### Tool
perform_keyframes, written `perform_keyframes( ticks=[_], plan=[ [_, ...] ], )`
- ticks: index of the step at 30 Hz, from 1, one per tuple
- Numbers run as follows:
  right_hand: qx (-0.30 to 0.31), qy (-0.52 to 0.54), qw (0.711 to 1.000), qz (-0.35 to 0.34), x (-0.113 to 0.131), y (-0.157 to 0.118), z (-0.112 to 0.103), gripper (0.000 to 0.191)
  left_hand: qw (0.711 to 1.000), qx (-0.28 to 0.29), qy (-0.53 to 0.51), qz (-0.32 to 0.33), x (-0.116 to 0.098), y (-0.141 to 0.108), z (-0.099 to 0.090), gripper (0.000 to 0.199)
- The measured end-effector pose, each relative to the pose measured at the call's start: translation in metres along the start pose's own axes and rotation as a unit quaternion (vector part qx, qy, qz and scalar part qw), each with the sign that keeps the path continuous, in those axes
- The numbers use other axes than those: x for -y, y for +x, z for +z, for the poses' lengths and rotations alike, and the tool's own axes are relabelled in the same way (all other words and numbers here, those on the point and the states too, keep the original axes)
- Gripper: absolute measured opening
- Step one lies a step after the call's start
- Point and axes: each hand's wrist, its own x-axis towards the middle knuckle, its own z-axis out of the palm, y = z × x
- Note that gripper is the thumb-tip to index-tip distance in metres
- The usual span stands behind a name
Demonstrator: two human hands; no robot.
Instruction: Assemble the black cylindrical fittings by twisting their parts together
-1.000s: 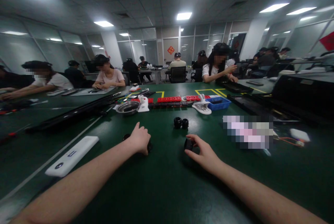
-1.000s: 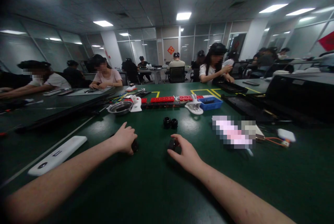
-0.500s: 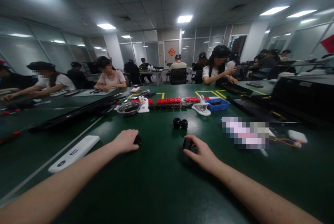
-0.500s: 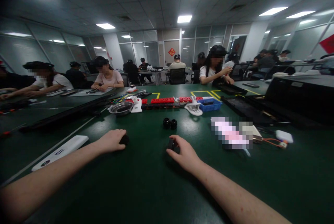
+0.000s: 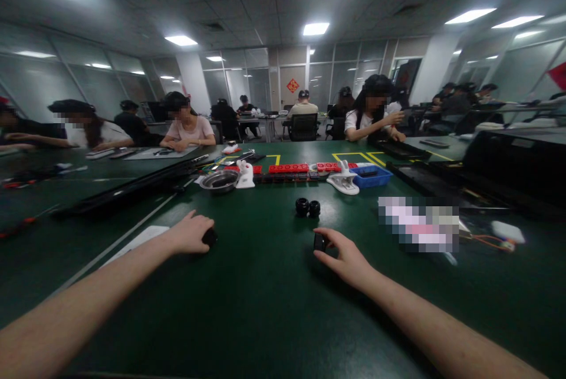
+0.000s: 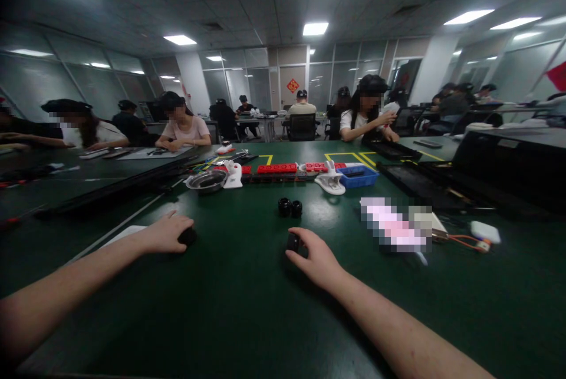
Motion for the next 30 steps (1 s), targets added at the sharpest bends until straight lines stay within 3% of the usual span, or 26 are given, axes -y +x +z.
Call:
perform_keyframes(
  ticks=[3, 6, 8, 11, 13, 14, 17, 18, 19, 21, 23, 25, 26, 29, 30],
  plan=[
    [-0.008, -0.006, 1.000, -0.022, 0.000, 0.000, 0.002, 0.040, 1.000, -0.001, 0.026, -0.016, 0.001, 0.001, -0.004, 0.069],
    [-0.027, 0.003, 1.000, -0.015, 0.002, 0.001, 0.004, 0.043, 0.999, -0.029, 0.006, -0.014, -0.021, 0.000, -0.021, 0.095],
    [-0.040, 0.018, 0.999, -0.003, 0.004, 0.000, 0.005, 0.042, 0.996, -0.068, -0.048, 0.033, -0.050, -0.002, -0.034, 0.093],
    [-0.032, 0.030, 0.999, -0.023, 0.009, -0.002, 0.003, 0.035, 0.968, -0.090, -0.212, 0.099, -0.105, 0.000, -0.041, 0.068],
    [-0.009, 0.025, 0.996, -0.081, 0.014, -0.004, -0.001, 0.034, 0.920, -0.031, -0.362, 0.147, -0.138, 0.007, -0.033, 0.062],
    [0.007, 0.021, 0.993, -0.115, 0.018, -0.006, -0.002, 0.035, 0.880, 0.014, -0.441, 0.177, -0.153, 0.011, -0.027, 0.061],
    [0.053, 0.009, 0.983, -0.174, 0.027, -0.011, -0.006, 0.036, 0.709, 0.118, -0.645, 0.261, -0.183, 0.024, -0.006, 0.063],
    [0.062, 0.006, 0.981, -0.184, 0.030, -0.012, -0.007, 0.035, 0.665, 0.139, -0.683, 0.267, -0.189, 0.027, 0.000, 0.062],
    [0.070, 0.003, 0.979, -0.191, 0.032, -0.013, -0.008, 0.035, 0.638, 0.151, -0.708, 0.262, -0.194, 0.028, 0.004, 0.060],
    [0.076, -0.001, 0.977, -0.198, 0.035, -0.014, -0.008, 0.034, 0.619, 0.165, -0.731, 0.235, -0.198, 0.027, 0.007, 0.056],
    [0.074, -0.001, 0.977, -0.199, 0.036, -0.014, -0.007, 0.036, 0.611, 0.162, -0.742, 0.222, -0.196, 0.024, 0.004, 0.055],
    [0.075, 0.000, 0.977, -0.198, 0.035, -0.015, -0.005, 0.044, 0.624, 0.149, -0.730, 0.236, -0.188, 0.019, -0.002, 0.056],
    [0.078, -0.001, 0.978, -0.195, 0.033, -0.015, -0.004, 0.048, 0.651, 0.140, -0.704, 0.247, -0.181, 0.016, -0.006, 0.055],
    [0.078, -0.010, 0.983, -0.165, 0.027, -0.014, -0.002, 0.052, 0.811, 0.042, -0.540, 0.224, -0.151, 0.009, -0.013, 0.038],
    [0.072, -0.013, 0.986, -0.151, 0.025, -0.014, -0.001, 0.050, 0.847, 0.007, -0.491, 0.202, -0.138, 0.006, -0.013, 0.035]
  ],
)
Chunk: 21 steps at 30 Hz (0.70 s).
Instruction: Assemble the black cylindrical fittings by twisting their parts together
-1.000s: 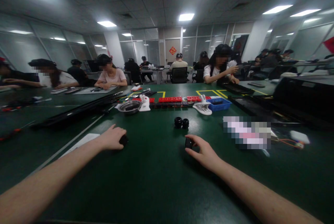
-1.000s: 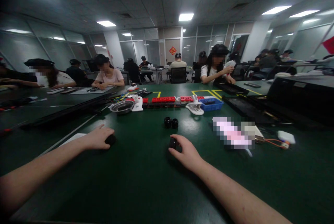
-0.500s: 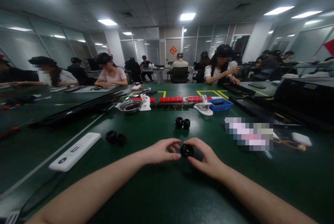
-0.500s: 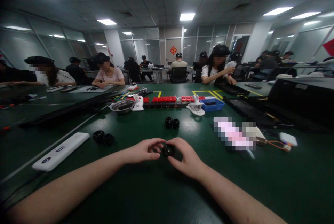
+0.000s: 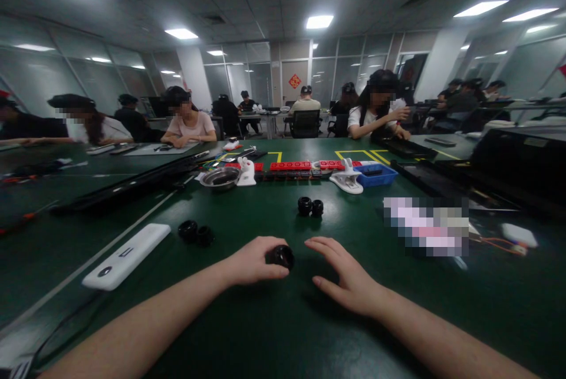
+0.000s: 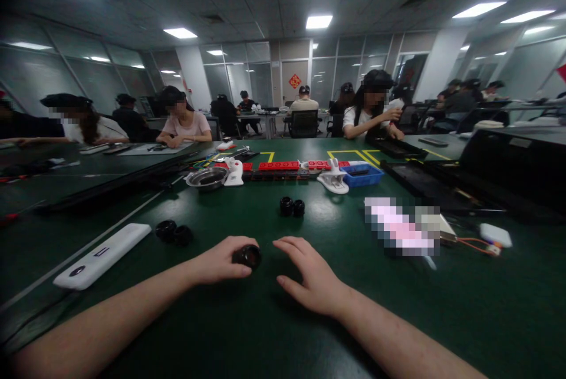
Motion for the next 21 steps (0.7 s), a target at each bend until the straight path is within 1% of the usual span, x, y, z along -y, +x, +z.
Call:
perform_keyframes(
  ticks=[1, 3, 4, 5, 7, 8, 9, 11, 14, 18, 21],
  plan=[
    [-0.010, -0.001, 1.000, 0.013, -0.003, 0.000, 0.001, 0.047, 0.999, -0.036, 0.032, -0.010, 0.006, -0.007, -0.011, 0.035],
    [-0.032, 0.002, 0.999, 0.030, -0.008, 0.000, 0.002, 0.044, 0.994, -0.102, 0.031, -0.037, 0.020, -0.021, -0.033, 0.045],
    [-0.041, 0.005, 0.999, 0.036, -0.010, 0.000, 0.003, 0.043, 0.986, -0.150, 0.032, -0.061, 0.027, -0.028, -0.044, 0.048],
    [-0.047, 0.008, 0.998, 0.040, -0.012, 0.001, 0.004, 0.043, 0.975, -0.199, 0.034, -0.095, 0.035, -0.035, -0.054, 0.049],
    [-0.049, 0.013, 0.998, 0.048, -0.014, 0.001, 0.006, 0.043, 0.939, -0.304, 0.039, -0.157, 0.048, -0.049, -0.071, 0.052],
    [-0.045, 0.013, 0.998, 0.050, -0.014, 0.002, 0.007, 0.042, 0.919, -0.354, 0.046, -0.169, 0.053, -0.056, -0.078, 0.054],
    [-0.041, 0.012, 0.998, 0.052, -0.014, 0.002, 0.008, 0.042, 0.904, -0.388, 0.049, -0.173, 0.057, -0.062, -0.084, 0.055],
    [-0.034, 0.008, 0.998, 0.052, -0.014, 0.003, 0.008, 0.039, 0.894, -0.406, 0.073, -0.173, 0.064, -0.074, -0.092, 0.054],
    [-0.039, 0.002, 0.998, 0.051, -0.013, 0.004, 0.008, 0.036, 0.881, -0.401, 0.172, -0.184, 0.071, -0.086, -0.096, 0.050],
    [-0.050, 0.000, 0.997, 0.052, -0.014, 0.004, 0.008, 0.035, 0.842, -0.369, 0.329, -0.218, 0.079, -0.088, -0.091, 0.043],
    [-0.047, -0.007, 0.997, 0.056, -0.016, 0.004, 0.009, 0.034, 0.825, -0.333, 0.404, -0.215, 0.082, -0.083, -0.087, 0.043]
  ],
)
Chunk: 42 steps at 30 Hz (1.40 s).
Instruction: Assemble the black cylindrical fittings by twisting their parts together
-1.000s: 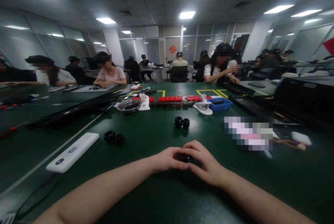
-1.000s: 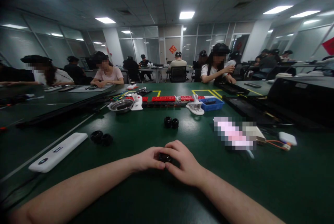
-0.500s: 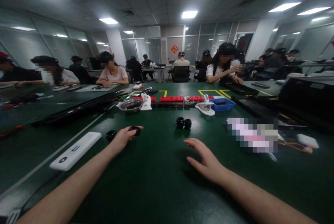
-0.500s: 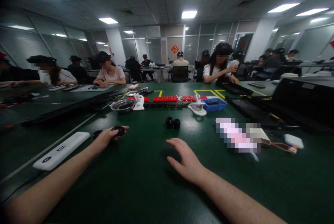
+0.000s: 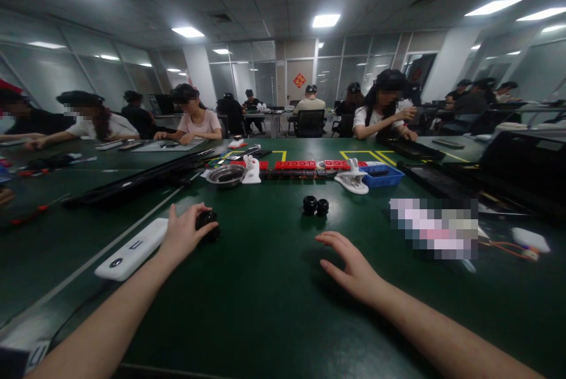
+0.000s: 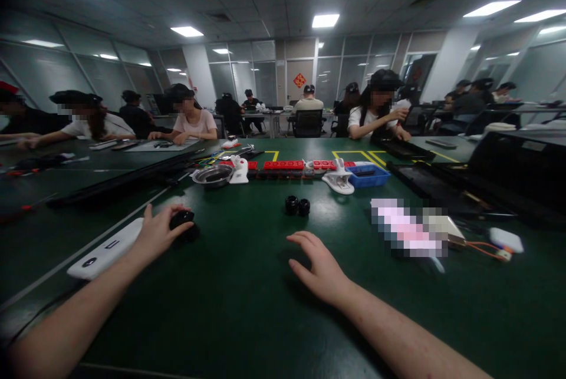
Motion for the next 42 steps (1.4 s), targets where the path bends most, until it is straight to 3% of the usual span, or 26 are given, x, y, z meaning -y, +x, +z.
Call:
perform_keyframes(
  ticks=[7, 12, 17, 31, 38, 42],
  plan=[
    [-0.008, -0.012, 1.000, 0.005, 0.001, 0.001, -0.002, 0.031, 0.993, 0.014, 0.088, 0.075, -0.007, 0.001, 0.002, 0.042],
    [0.000, -0.017, 1.000, 0.009, 0.000, 0.002, -0.003, 0.031, 0.991, -0.032, 0.095, 0.087, 0.003, 0.001, 0.002, 0.039],
    [0.001, -0.019, 1.000, 0.007, -0.001, 0.001, -0.002, 0.030, 0.988, 0.011, 0.102, 0.119, 0.006, 0.001, 0.007, 0.043],
    [0.014, -0.016, 1.000, 0.006, 0.004, 0.000, -0.008, 0.026, 0.981, -0.001, 0.140, 0.131, -0.004, -0.001, 0.012, 0.047],
    [0.019, -0.017, 1.000, 0.015, 0.006, 0.000, -0.011, 0.022, 0.982, 0.047, 0.105, 0.147, 0.007, 0.006, 0.011, 0.058],
    [0.032, -0.016, 0.999, 0.019, 0.006, 0.001, -0.011, 0.021, 0.981, 0.074, 0.086, 0.159, 0.015, 0.009, 0.013, 0.053]
  ],
)
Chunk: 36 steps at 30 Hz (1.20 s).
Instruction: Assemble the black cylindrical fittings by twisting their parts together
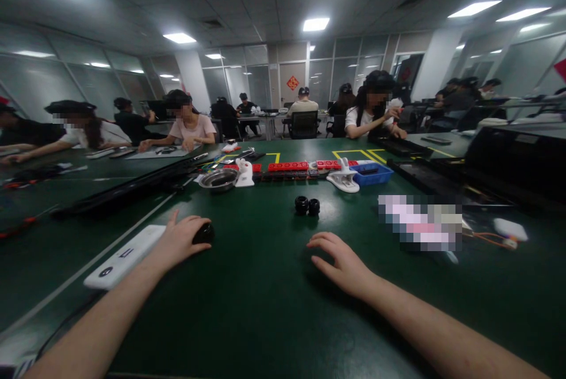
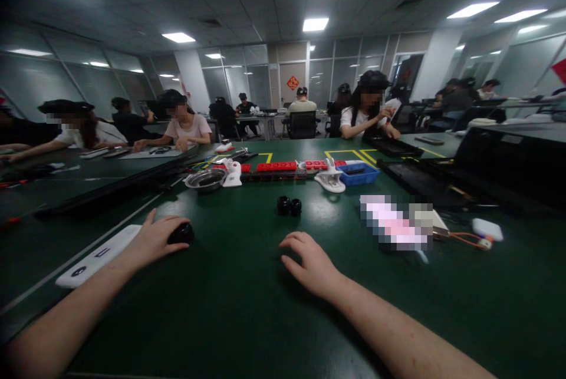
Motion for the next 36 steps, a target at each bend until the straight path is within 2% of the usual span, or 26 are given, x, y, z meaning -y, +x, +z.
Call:
perform_keyframes(
  ticks=[14, 20, 22, 28, 36],
  plan=[
    [0.016, -0.008, 1.000, -0.003, -0.001, 0.001, 0.000, 0.017, 1.000, -0.016, 0.014, 0.009, 0.003, 0.001, -0.004, 0.051],
    [0.020, -0.008, 1.000, 0.002, 0.002, 0.001, -0.002, 0.017, 0.998, -0.052, 0.036, 0.001, -0.008, 0.002, -0.015, 0.075],
    [0.020, -0.009, 1.000, 0.001, 0.001, 0.001, -0.002, 0.017, 0.999, -0.032, 0.023, -0.001, -0.008, 0.004, -0.019, 0.073],
    [0.026, -0.012, 1.000, -0.001, -0.003, 0.001, 0.000, 0.017, 0.997, 0.060, -0.050, -0.008, 0.006, 0.009, -0.020, 0.051],
    [0.033, -0.012, 0.999, 0.001, -0.004, 0.002, 0.001, 0.016, 0.997, 0.043, -0.055, -0.018, 0.008, 0.009, -0.022, 0.046]
  ],
)
